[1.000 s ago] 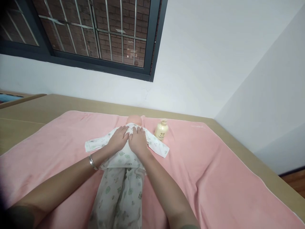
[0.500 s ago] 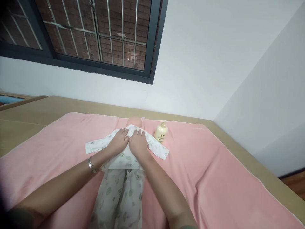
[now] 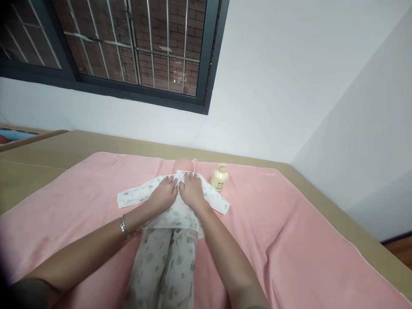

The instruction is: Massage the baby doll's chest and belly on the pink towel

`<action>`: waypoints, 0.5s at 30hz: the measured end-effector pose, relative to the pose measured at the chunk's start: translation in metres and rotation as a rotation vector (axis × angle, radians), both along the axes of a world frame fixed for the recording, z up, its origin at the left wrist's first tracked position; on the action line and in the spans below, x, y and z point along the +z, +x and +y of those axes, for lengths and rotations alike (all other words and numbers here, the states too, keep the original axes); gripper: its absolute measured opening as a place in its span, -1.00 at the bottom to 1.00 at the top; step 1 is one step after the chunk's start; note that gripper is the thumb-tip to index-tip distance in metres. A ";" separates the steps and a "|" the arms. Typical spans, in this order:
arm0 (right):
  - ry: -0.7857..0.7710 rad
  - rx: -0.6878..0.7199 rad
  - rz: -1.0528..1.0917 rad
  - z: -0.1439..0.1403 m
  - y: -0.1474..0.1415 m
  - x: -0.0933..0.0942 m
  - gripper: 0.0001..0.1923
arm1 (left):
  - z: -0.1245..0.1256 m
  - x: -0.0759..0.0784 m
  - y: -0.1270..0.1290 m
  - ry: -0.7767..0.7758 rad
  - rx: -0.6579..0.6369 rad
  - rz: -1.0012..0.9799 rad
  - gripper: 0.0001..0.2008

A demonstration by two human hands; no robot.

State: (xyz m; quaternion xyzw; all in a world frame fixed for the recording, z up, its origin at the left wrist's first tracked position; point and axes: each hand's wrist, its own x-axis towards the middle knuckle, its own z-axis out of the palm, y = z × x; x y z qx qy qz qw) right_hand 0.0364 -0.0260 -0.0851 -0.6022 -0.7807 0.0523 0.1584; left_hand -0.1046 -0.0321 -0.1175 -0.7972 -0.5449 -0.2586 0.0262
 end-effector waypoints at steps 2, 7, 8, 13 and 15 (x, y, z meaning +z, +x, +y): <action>0.020 -0.006 -0.021 -0.008 -0.008 -0.001 -0.43 | 0.006 0.005 -0.006 -0.055 -0.028 -0.056 -0.55; 0.057 -0.021 -0.031 -0.026 -0.024 -0.001 -0.46 | 0.025 0.009 -0.021 -0.138 -0.125 -0.133 -0.55; 0.042 -0.009 -0.021 -0.026 -0.023 0.000 -0.46 | 0.026 0.008 -0.021 -0.138 -0.121 -0.129 -0.55; -0.038 0.063 0.078 -0.006 -0.002 0.007 -0.50 | 0.014 -0.005 -0.008 -0.044 -0.012 -0.039 -0.51; -0.046 0.062 0.109 0.002 0.008 0.009 -0.54 | 0.005 -0.010 -0.001 0.015 -0.021 0.004 -0.50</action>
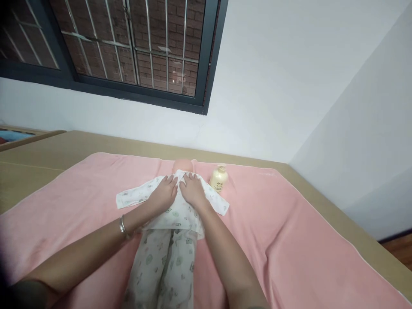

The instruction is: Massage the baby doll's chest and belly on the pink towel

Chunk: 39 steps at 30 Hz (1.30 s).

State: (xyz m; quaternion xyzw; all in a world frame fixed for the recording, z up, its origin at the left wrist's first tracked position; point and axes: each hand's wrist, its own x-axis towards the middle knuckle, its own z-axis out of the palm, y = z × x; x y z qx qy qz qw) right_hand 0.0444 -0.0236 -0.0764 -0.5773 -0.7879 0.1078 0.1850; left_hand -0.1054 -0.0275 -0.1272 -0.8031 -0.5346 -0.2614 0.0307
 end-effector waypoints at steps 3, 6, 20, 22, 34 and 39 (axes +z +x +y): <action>-0.023 -0.018 -0.009 0.005 0.005 0.001 -0.54 | -0.008 -0.001 0.005 0.035 -0.022 0.018 -0.49; -0.015 -0.098 -0.073 -0.003 -0.005 0.000 -0.47 | 0.000 0.006 -0.001 -0.008 -0.037 -0.023 -0.49; 0.059 -0.024 -0.075 -0.006 -0.011 -0.006 -0.50 | -0.003 0.004 0.003 -0.035 0.052 -0.013 -0.53; 0.046 -0.062 -0.059 -0.001 -0.008 -0.006 -0.50 | -0.009 0.007 0.006 -0.022 0.054 -0.005 -0.54; 0.020 -0.040 -0.113 -0.027 -0.024 -0.005 -0.42 | 0.010 0.005 -0.003 -0.103 0.062 -0.117 -0.51; 0.020 -0.048 -0.021 -0.008 -0.011 -0.002 -0.43 | 0.007 -0.003 -0.001 -0.059 0.090 -0.229 -0.52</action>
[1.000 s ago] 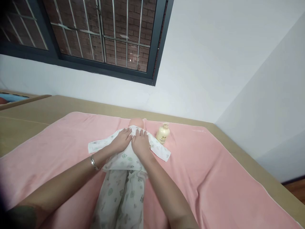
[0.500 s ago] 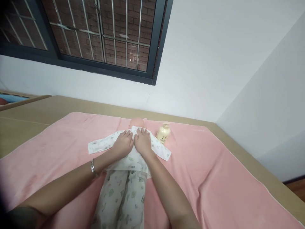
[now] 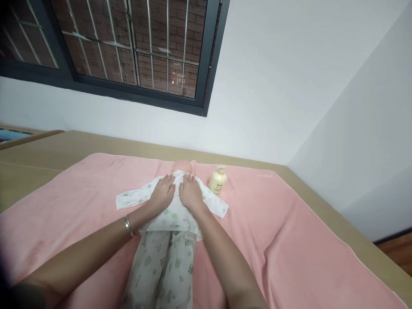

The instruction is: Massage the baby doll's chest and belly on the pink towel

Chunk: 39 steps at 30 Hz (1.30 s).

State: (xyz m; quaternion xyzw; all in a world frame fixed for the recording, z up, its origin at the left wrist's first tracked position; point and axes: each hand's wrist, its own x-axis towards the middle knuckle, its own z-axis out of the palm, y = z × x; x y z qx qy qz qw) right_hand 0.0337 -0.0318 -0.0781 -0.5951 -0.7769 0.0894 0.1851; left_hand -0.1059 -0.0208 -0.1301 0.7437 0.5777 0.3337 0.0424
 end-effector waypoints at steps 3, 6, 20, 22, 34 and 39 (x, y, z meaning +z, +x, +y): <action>0.030 -0.015 0.098 0.001 0.004 0.006 -0.44 | 0.000 -0.002 -0.002 0.018 -0.002 -0.032 -0.52; 0.133 -0.030 0.187 -0.004 0.002 0.010 -0.44 | 0.000 -0.005 -0.003 0.036 0.002 -0.053 -0.53; 0.202 0.006 0.145 -0.009 -0.011 0.004 -0.43 | -0.002 -0.008 -0.005 0.061 0.030 -0.114 -0.51; 0.130 0.020 0.092 -0.009 -0.012 0.003 -0.46 | -0.001 -0.009 -0.005 0.067 0.033 -0.126 -0.53; 0.046 0.076 0.063 -0.018 -0.010 0.016 -0.47 | -0.009 -0.003 -0.006 0.116 -0.067 -0.070 -0.54; 0.175 0.145 0.271 -0.041 0.005 0.060 -0.43 | -0.030 0.002 -0.008 0.150 -0.199 0.022 -0.58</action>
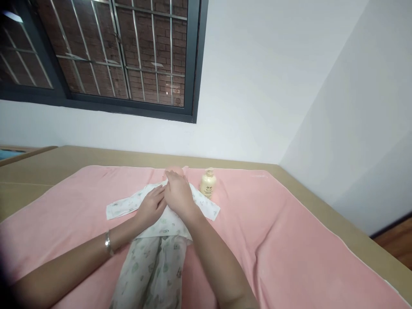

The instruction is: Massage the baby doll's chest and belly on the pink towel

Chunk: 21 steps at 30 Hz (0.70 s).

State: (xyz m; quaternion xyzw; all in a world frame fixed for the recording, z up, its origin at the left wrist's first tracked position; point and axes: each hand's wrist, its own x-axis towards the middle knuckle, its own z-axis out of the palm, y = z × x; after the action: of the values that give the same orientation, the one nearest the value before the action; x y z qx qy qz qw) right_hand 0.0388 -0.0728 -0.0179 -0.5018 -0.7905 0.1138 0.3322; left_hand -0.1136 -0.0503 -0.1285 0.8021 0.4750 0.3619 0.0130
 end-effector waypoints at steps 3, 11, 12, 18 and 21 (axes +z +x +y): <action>0.025 -0.030 0.107 -0.006 0.022 0.024 -0.44 | -0.012 0.009 0.008 0.003 -0.117 -0.006 -0.64; -0.046 -0.408 0.249 0.013 0.087 0.043 -0.33 | 0.013 0.093 0.081 -0.887 -0.216 -1.086 -0.64; -0.060 -0.409 0.266 0.015 0.090 0.042 -0.34 | 0.019 0.105 0.089 -1.088 -0.204 -1.267 -0.58; -0.088 -0.394 0.076 0.031 0.098 0.025 -0.44 | 0.045 0.150 0.115 -1.385 -0.286 -1.659 -0.37; -0.131 -0.348 -0.063 0.040 0.098 0.016 -0.45 | 0.052 0.155 0.125 -1.453 -0.295 -1.674 -0.37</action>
State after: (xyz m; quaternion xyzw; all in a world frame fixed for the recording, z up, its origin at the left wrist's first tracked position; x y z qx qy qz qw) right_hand 0.1369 -0.0331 -0.0017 -0.6550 -0.6926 0.0901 0.2884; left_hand 0.0110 0.0017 0.0267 0.1560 0.3151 0.4193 0.8370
